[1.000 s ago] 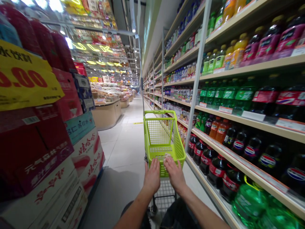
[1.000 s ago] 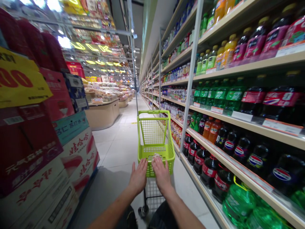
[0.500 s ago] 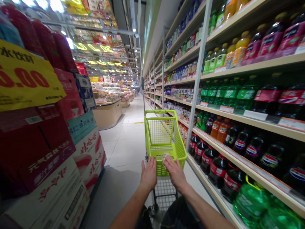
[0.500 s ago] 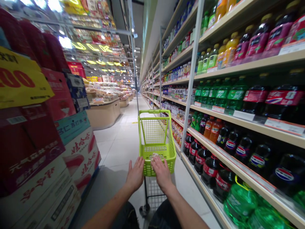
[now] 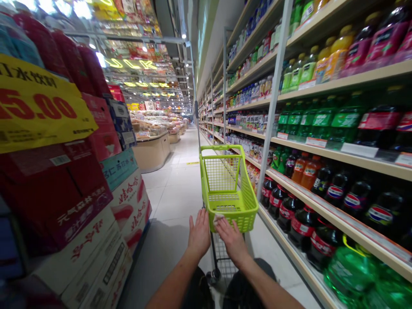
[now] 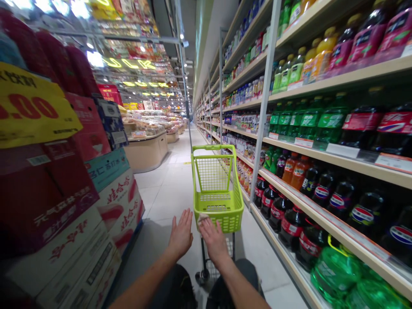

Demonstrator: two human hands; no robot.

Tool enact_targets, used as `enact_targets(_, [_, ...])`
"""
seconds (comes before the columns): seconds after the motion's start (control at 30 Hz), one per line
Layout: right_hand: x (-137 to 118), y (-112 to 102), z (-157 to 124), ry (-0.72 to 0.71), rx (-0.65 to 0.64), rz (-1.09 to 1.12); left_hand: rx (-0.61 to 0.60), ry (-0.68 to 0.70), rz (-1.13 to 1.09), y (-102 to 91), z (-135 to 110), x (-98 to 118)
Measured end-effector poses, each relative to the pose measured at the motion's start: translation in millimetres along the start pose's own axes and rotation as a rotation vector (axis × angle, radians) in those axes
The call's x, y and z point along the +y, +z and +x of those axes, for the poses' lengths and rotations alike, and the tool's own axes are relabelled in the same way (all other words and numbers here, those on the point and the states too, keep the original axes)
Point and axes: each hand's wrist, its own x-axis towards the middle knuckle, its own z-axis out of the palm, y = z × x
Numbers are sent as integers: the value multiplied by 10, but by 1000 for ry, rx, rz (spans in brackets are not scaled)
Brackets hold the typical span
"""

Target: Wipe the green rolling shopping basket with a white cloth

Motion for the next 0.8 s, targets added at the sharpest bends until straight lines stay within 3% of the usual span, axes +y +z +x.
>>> enact_targets(0.1, [-23, -16, -139, -55, -55, 13, -3, -9, -1, 51, -30, -49])
enact_targets(0.3, [441, -393, -177, 136, 7, -61, 71, 86, -59, 121, -12, 227])
enact_targets(0.5, [581, -393, -431, 74, -79, -81, 53, 238, -57, 83, -6, 448])
enact_targets(0.67, [772, -555, -341, 269, 64, -134, 64, 246, -86, 64, 30, 551])
enact_targets(0.8, [865, -438, -536, 286, -25, -133, 36, 295, -94, 22, 55, 651])
